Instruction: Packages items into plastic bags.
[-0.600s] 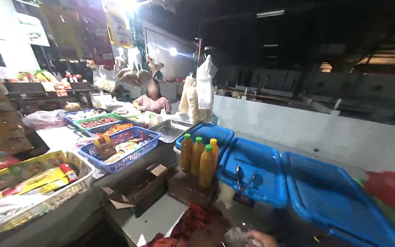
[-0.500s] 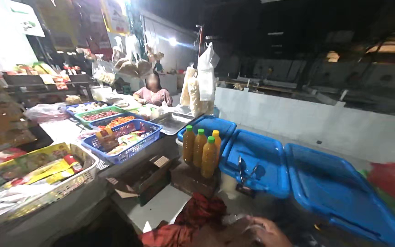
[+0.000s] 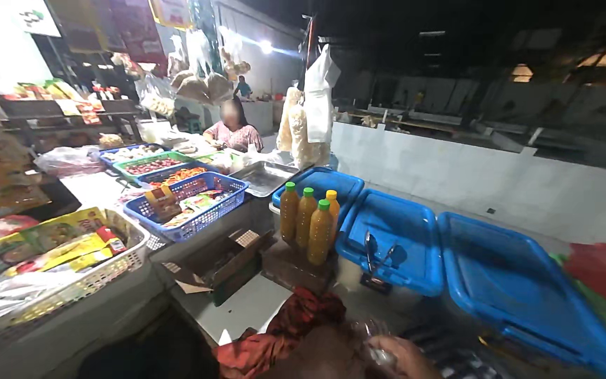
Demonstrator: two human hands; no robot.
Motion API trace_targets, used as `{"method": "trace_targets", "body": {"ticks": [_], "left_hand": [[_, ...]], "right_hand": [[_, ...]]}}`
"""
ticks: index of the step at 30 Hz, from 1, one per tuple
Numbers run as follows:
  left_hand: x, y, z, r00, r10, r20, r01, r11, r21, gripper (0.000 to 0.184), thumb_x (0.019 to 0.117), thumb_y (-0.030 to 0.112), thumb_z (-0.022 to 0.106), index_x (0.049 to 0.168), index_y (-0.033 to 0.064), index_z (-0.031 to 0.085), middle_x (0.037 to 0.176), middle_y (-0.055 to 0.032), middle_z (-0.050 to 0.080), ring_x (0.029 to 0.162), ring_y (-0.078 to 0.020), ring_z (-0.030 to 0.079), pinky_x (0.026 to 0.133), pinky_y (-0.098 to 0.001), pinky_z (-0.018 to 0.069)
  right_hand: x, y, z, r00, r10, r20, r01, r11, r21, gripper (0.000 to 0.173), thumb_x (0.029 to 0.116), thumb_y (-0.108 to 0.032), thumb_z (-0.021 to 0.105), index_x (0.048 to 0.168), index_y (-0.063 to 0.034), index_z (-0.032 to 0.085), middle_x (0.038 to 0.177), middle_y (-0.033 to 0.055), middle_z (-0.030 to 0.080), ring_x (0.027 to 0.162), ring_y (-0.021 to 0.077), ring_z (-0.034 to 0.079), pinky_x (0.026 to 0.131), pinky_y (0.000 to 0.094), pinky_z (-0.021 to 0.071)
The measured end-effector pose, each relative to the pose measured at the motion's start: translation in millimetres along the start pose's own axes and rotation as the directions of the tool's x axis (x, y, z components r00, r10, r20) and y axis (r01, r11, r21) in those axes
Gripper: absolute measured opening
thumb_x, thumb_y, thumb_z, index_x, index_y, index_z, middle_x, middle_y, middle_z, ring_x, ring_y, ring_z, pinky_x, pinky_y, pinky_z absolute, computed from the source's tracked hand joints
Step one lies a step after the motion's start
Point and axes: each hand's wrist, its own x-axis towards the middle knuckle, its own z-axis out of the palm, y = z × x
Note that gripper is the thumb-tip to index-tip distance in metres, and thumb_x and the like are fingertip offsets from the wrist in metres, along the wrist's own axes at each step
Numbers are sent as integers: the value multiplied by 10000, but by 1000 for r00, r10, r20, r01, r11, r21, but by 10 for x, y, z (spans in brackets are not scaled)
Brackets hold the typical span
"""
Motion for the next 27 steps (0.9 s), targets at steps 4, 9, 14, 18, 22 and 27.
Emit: {"method": "trace_targets", "body": {"ticks": [4, 9, 14, 18, 22, 27], "left_hand": [[-112, 164, -150, 908, -316, 274, 405, 499, -766, 232, 1040, 217, 527, 1054, 56, 692, 838, -7, 653, 701, -75, 599, 655, -275, 527], [-220, 69, 64, 892, -299, 338, 432, 349, -831, 227, 1023, 265, 552, 1098, 105, 694, 783, 18, 639, 593, -70, 551, 554, -262, 492], [-227, 30, 43, 982, -116, -149, 63, 946, -317, 439, 980, 314, 661, 1374, 127, 614, 1249, -82, 699, 1091, -195, 697, 941, -466, 585], [-224, 89, 153, 935, 197, -293, -126, 961, 244, 538, 990, 398, 661, 1500, 335, 501, 1584, -66, 462, 1005, -228, 730, 698, -408, 627], [-60, -36, 196, 923, 274, -271, -168, 919, 356, 390, 1024, 180, 581, 1414, 187, 591, 1359, -72, 651, 958, -194, 733, 738, -354, 623], [58, -28, 84, 973, 167, -161, -107, 938, 329, 278, 994, 221, 608, 1246, 115, 659, 995, -94, 713, 801, -245, 720, 665, -420, 615]], "right_hand": [[-88, -101, 35, 978, -182, -102, 176, 982, -71, 384, 965, -352, 714, 1178, -34, 743, 1124, 142, 749, 1084, 276, 703, 1010, 503, 540], [-103, -16, 50, 993, -111, -35, 110, 993, -40, 359, 966, -391, 709, 1129, -73, 753, 1056, 106, 756, 1015, 219, 718, 955, 458, 578], [-25, -86, 1, 989, 114, -96, -102, 987, 123, 295, 914, -274, 746, 1050, -12, 743, 876, 101, 741, 797, 175, 708, 773, 410, 601], [62, -55, -61, 964, 253, -83, -217, 926, 311, 211, 939, -182, 637, 1056, -39, 738, 873, 23, 730, 772, 80, 687, 741, 314, 596], [120, 21, -48, 959, 281, -17, -255, 892, 372, 238, 928, -190, 602, 1063, -49, 738, 903, 3, 738, 818, 62, 694, 784, 290, 595], [32, 64, -32, 988, 152, -38, -128, 922, 365, 333, 971, -294, 657, 1168, -26, 680, 978, 19, 725, 867, 49, 685, 805, 270, 591]]}}
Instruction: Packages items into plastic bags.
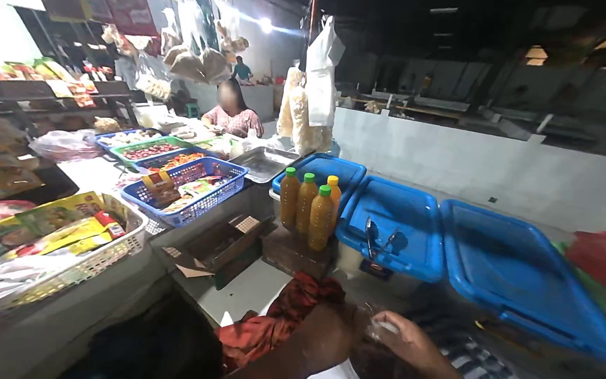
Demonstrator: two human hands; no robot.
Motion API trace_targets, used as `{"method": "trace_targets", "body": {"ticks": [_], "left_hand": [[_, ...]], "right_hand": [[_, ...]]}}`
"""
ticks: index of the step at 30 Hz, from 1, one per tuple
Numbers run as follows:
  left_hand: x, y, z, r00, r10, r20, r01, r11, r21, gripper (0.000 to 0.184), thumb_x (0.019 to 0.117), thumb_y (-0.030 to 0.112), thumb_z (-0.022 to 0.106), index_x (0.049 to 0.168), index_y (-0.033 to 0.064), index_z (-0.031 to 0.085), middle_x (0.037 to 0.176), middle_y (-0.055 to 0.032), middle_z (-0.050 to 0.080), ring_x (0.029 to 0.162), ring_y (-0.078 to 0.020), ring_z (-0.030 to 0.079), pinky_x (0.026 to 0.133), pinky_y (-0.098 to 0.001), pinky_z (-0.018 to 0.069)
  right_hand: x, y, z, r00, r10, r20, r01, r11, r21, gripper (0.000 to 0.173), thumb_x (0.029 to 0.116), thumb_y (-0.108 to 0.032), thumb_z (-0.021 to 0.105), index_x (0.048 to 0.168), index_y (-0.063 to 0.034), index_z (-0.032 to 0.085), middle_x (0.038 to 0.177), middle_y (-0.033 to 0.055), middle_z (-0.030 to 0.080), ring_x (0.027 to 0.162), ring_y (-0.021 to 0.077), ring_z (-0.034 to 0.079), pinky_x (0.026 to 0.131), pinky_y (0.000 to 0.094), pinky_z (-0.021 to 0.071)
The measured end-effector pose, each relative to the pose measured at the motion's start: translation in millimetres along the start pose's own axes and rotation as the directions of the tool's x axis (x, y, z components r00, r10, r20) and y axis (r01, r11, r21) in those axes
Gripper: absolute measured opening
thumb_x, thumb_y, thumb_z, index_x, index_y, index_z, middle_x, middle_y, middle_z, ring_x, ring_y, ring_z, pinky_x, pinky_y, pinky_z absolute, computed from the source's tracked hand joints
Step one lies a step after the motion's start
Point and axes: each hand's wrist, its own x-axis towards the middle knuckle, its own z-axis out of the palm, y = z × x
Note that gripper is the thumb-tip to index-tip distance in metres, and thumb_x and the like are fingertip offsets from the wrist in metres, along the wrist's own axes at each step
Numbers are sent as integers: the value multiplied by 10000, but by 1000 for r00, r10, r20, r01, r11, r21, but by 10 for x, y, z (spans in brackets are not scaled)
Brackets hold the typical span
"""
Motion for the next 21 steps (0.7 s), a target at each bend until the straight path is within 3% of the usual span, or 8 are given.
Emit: {"method": "trace_targets", "body": {"ticks": [3, 5, 7, 9, 11, 14, 17, 21], "left_hand": [[-7, 19, -108, 976, -80, 203, 107, 986, -125, 316, 1046, 305, 526, 1237, 90, 657, 1035, -120, 716, 924, -285, 724, 781, -481, 609], [-21, 42, -167, 947, -113, 300, 179, 963, -200, 394, 1084, 346, 452, 1289, 65, 635, 1109, -148, 710, 1006, -307, 714, 870, -499, 590], [-9, 81, -239, 937, -164, 307, 249, 933, -261, 426, 1086, 336, 450, 1353, 44, 608, 1187, -163, 704, 1072, -307, 707, 935, -495, 570], [-6, 121, -291, 939, -193, 286, 282, 906, -315, 441, 1074, 292, 483, 1410, 21, 574, 1278, -190, 684, 1158, -333, 685, 1005, -512, 533], [-47, 94, -275, 958, -160, 237, 230, 924, -306, 395, 1052, 283, 523, 1374, 61, 580, 1196, -165, 691, 1058, -311, 704, 911, -499, 578], [-68, 122, -311, 996, -35, 83, 48, 986, -161, 278, 1018, 233, 572, 1252, 106, 650, 1054, -114, 717, 862, -256, 731, 710, -442, 623], [-47, 149, -374, 998, 52, -21, -54, 993, -102, 205, 1028, 193, 573, 1183, 115, 682, 1069, -101, 733, 866, -233, 738, 710, -412, 627], [-64, 149, -407, 1000, 1, 28, 1, 998, -69, 227, 1013, 245, 581, 1162, 103, 676, 994, -105, 713, 801, -249, 721, 667, -423, 617]], "right_hand": [[-73, 19, -31, 991, -124, 45, 131, 955, -265, 481, 932, -388, 739, 1267, -55, 647, 1121, 80, 734, 1019, 144, 708, 937, 379, 590], [-108, -29, -42, 985, -159, 73, 174, 866, -469, 495, 946, -395, 734, 1305, -67, 641, 1175, 125, 727, 1088, 265, 698, 1003, 526, 530], [-108, -41, -36, 985, -158, 63, 168, 856, -489, 522, 951, -395, 729, 1339, -63, 626, 1212, 137, 717, 1121, 289, 688, 1022, 547, 518], [-121, -68, -28, 989, -144, 40, 149, 922, -356, 548, 929, -356, 761, 1342, -26, 614, 1225, 155, 705, 1131, 252, 687, 1027, 481, 541], [-117, -102, -84, 992, -114, 58, 125, 957, -263, 514, 908, -354, 775, 1287, -26, 659, 1179, 142, 718, 1098, 219, 691, 999, 438, 559], [-65, -186, -240, 980, -81, 180, 142, 924, -356, 420, 892, -359, 788, 1172, -50, 736, 1071, 126, 749, 1021, 234, 708, 952, 455, 567], [26, -247, -352, 941, -95, 324, 219, 903, -371, 392, 925, -386, 751, 1134, -54, 741, 1073, 113, 742, 1036, 227, 695, 962, 459, 554], [-4, -363, -245, 963, -93, 254, 224, 802, -553, 431, 935, -464, 718, 1099, -66, 739, 1077, 110, 741, 1063, 289, 679, 953, 505, 548]]}}
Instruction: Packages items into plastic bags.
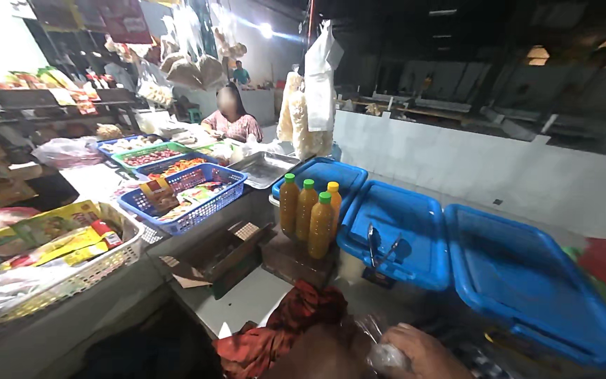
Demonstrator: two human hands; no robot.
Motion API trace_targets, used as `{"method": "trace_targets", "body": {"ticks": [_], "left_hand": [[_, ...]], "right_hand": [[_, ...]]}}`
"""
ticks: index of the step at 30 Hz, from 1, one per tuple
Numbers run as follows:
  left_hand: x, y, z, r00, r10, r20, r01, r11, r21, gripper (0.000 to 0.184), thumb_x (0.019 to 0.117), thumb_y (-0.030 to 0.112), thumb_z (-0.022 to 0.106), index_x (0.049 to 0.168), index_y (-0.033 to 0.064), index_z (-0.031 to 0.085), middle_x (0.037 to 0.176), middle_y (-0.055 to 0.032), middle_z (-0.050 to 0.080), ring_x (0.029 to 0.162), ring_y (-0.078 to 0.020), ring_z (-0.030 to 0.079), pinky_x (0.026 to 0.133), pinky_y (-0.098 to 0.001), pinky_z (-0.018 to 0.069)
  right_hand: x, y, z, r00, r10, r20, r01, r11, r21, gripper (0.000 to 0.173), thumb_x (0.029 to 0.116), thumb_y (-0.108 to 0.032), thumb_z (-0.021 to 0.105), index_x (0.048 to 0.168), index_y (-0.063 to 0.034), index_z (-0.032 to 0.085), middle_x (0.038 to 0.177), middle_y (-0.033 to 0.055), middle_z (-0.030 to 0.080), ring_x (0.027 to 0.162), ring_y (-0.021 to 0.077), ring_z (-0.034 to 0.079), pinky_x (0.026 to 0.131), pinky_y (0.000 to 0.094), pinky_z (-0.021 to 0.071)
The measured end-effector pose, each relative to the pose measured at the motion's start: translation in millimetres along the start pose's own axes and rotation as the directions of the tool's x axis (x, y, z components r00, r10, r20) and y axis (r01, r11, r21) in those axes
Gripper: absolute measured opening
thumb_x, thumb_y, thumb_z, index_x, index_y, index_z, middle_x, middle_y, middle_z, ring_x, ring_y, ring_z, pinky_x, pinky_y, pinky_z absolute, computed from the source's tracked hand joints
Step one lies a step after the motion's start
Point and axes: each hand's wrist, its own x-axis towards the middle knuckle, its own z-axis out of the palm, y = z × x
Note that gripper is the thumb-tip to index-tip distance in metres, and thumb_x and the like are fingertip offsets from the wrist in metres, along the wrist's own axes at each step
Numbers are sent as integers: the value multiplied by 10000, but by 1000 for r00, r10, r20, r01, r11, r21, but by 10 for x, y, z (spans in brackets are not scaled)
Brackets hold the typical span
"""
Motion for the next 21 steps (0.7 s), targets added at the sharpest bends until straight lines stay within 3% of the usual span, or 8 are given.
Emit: {"method": "trace_targets", "body": {"ticks": [4, 6, 8, 11, 14, 16, 19, 21], "left_hand": [[-64, 47, 117, 998, -63, 16, 64, 992, -104, 210, 995, 232, 603, 1145, 114, 691, 989, -116, 713, 815, -258, 722, 687, -436, 619], [-36, 84, 252, 996, -84, 14, 85, 982, -169, 214, 958, 194, 646, 1134, 87, 704, 994, -138, 716, 849, -281, 728, 717, -459, 621], [3, 156, 389, 989, -139, 42, 145, 960, -239, 280, 910, 157, 691, 1173, 62, 705, 1025, -156, 725, 915, -306, 730, 770, -485, 616], [100, 200, 364, 939, -265, 219, 338, 827, -449, 236, 1007, 147, 596, 1178, 18, 695, 1046, -174, 719, 989, -295, 698, 881, -473, 561], [49, 182, 431, 979, -148, 142, 194, 889, -415, 359, 932, 143, 686, 1264, 8, 663, 1081, -200, 722, 989, -335, 719, 872, -499, 586], [35, 140, 422, 985, -124, 122, 165, 886, -433, 366, 966, 227, 673, 1281, 42, 653, 1133, -160, 718, 1035, -285, 710, 932, -463, 575], [8, 84, 366, 991, -106, 87, 136, 839, -528, 332, 1038, 300, 593, 1249, 54, 665, 1158, -131, 712, 1099, -233, 686, 1009, -427, 540], [-8, 74, 330, 994, -91, 62, 111, 812, -573, 289, 1045, 276, 582, 1210, 58, 675, 1136, -121, 713, 1087, -215, 683, 1005, -417, 541]], "right_hand": [[-43, -27, 166, 999, -7, -31, 7, 1000, -12, 446, 963, -403, 690, 1176, -11, 683, 1120, 182, 711, 1092, 350, 664, 983, 524, 532], [-49, -50, 262, 996, -39, -76, 35, 998, -53, 403, 976, -309, 674, 1194, 29, 655, 1126, 219, 703, 1096, 383, 668, 995, 533, 526], [-74, -53, 380, 992, -15, -127, 5, 997, -80, 366, 934, -168, 701, 1210, 66, 646, 1150, 246, 700, 1116, 414, 666, 1013, 545, 518], [-140, 23, 405, 988, 23, -155, -35, 996, -79, 381, 885, -69, 714, 1244, 46, 659, 1198, 225, 704, 1146, 412, 662, 1019, 559, 516], [-277, 46, 284, 991, 64, -118, -62, 998, 15, 415, 1005, -278, 643, 1340, -34, 634, 1284, 153, 688, 1212, 325, 640, 1071, 515, 494], [-309, 75, 212, 993, 56, -103, -45, 993, 105, 453, 1028, -359, 612, 1367, -58, 621, 1308, 149, 669, 1249, 297, 616, 1106, 495, 473], [-327, 100, 229, 980, 91, -175, -69, 990, 124, 442, 991, -419, 658, 1325, -131, 679, 1235, 146, 661, 1183, 290, 612, 1037, 493, 506], [-354, 35, 206, 959, 197, -203, -162, 971, 177, 474, 926, -427, 744, 1286, -121, 698, 1202, 130, 667, 1101, 247, 645, 961, 457, 556]]}}
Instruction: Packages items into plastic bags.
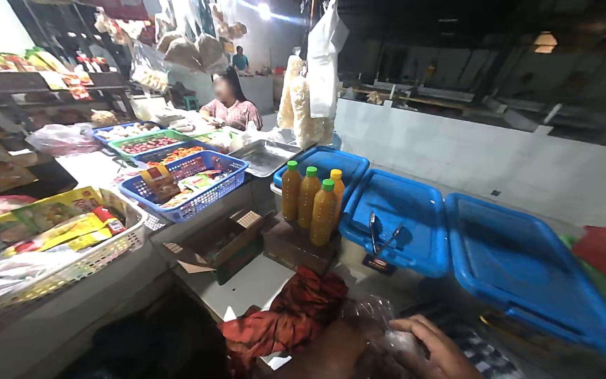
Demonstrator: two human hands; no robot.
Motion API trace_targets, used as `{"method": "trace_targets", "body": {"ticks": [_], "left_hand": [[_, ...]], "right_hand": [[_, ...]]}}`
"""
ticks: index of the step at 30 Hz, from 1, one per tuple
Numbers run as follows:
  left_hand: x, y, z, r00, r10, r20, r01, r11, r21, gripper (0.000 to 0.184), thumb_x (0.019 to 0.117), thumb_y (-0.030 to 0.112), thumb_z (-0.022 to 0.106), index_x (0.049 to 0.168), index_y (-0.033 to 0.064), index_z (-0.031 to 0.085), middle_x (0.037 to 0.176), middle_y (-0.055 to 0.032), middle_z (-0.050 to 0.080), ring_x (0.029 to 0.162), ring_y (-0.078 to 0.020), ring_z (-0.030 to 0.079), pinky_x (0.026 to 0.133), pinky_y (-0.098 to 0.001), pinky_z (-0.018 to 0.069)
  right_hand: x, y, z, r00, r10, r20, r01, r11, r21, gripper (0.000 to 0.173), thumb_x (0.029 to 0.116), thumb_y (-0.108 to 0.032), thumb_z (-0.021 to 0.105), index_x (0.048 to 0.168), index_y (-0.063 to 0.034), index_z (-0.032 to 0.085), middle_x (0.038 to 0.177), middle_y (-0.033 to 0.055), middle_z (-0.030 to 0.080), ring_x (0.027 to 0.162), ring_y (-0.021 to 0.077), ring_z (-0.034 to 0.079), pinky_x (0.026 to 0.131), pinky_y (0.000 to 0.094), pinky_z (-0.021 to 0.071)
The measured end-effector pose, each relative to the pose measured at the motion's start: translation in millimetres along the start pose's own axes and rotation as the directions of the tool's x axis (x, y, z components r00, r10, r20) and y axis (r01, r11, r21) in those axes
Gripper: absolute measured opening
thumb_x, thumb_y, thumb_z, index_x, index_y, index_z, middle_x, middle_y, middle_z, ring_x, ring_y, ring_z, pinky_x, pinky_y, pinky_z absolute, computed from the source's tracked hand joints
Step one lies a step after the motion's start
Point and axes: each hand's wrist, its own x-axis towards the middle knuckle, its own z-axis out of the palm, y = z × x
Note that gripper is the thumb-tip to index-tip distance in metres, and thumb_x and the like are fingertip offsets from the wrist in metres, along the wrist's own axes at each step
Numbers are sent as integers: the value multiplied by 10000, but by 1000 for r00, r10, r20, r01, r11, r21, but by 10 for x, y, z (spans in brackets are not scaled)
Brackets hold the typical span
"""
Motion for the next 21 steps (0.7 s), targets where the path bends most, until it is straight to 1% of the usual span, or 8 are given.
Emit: {"method": "trace_targets", "body": {"ticks": [2, 6, 8, 11, 14, 18, 20, 21], "left_hand": [[-21, 37, -25, 999, 34, -2, -34, 999, -21, 245, 1040, 241, 591, 1174, 60, 687, 1119, -112, 713, 1080, -209, 680, 998, -404, 542], [-67, 146, -50, 998, 54, -13, -55, 993, -104, 215, 989, 210, 667, 1142, 65, 713, 1099, -102, 718, 1079, -205, 677, 987, -401, 546], [-88, 180, -3, 995, 81, -52, -85, 992, -92, 189, 964, 173, 688, 1115, 64, 722, 1075, -108, 722, 1059, -212, 682, 968, -392, 552], [-116, 197, 164, 984, 112, -135, -113, 994, -4, 120, 910, 85, 687, 1017, 47, 726, 984, -123, 722, 970, -237, 701, 888, -391, 578], [-115, 195, 336, 980, 73, -187, -62, 996, 63, 126, 891, 103, 695, 997, 39, 715, 955, -124, 714, 937, -239, 705, 861, -394, 589], [35, 249, 526, 978, 9, -207, 16, 993, 116, 159, 932, 134, 678, 1045, 32, 720, 996, -132, 719, 956, -236, 710, 878, -378, 591], [141, 319, 572, 978, -19, -206, 43, 993, 112, 150, 956, 139, 655, 1056, 42, 709, 998, -131, 710, 928, -238, 710, 842, -384, 599], [187, 380, 535, 986, -63, -155, 75, 995, 71, 165, 969, 139, 640, 1089, 45, 704, 1034, -135, 705, 951, -245, 704, 854, -397, 594]], "right_hand": [[-31, -85, -60, 995, 97, 25, -97, 995, 26, 491, 877, -397, 798, 1246, -85, 711, 1182, 140, 673, 1021, 231, 673, 886, 426, 589], [-97, -178, -222, 984, 109, 144, -121, 990, 75, 414, 907, -249, 769, 1277, -74, 703, 1265, 178, 639, 1109, 250, 659, 938, 417, 584], [-120, -217, -234, 987, 111, 117, -118, 992, 54, 385, 901, -222, 757, 1266, -103, 718, 1254, 167, 640, 1101, 234, 655, 925, 400, 582], [-153, -227, -137, 994, 105, 18, -105, 994, -20, 362, 881, -293, 772, 1216, -157, 752, 1202, 137, 650, 1014, 197, 664, 842, 367, 595], [-190, -248, -23, 995, 81, -55, -89, 980, -178, 354, 887, -350, 735, 1200, -186, 759, 1190, 135, 638, 944, 201, 677, 766, 390, 615], [-263, -388, 4, 988, 51, -148, -120, 853, -507, 344, 870, -287, 716, 1178, -145, 768, 1117, 167, 665, 892, 307, 692, 723, 489, 600], [-251, -347, -69, 987, 33, -157, -120, 801, -587, 337, 852, -257, 709, 1161, -141, 773, 1087, 149, 695, 927, 326, 701, 747, 514, 599], [-241, -300, -123, 988, 32, -154, -118, 798, -591, 352, 843, -258, 702, 1167, -141, 774, 1086, 138, 712, 963, 330, 699, 786, 527, 593]]}}
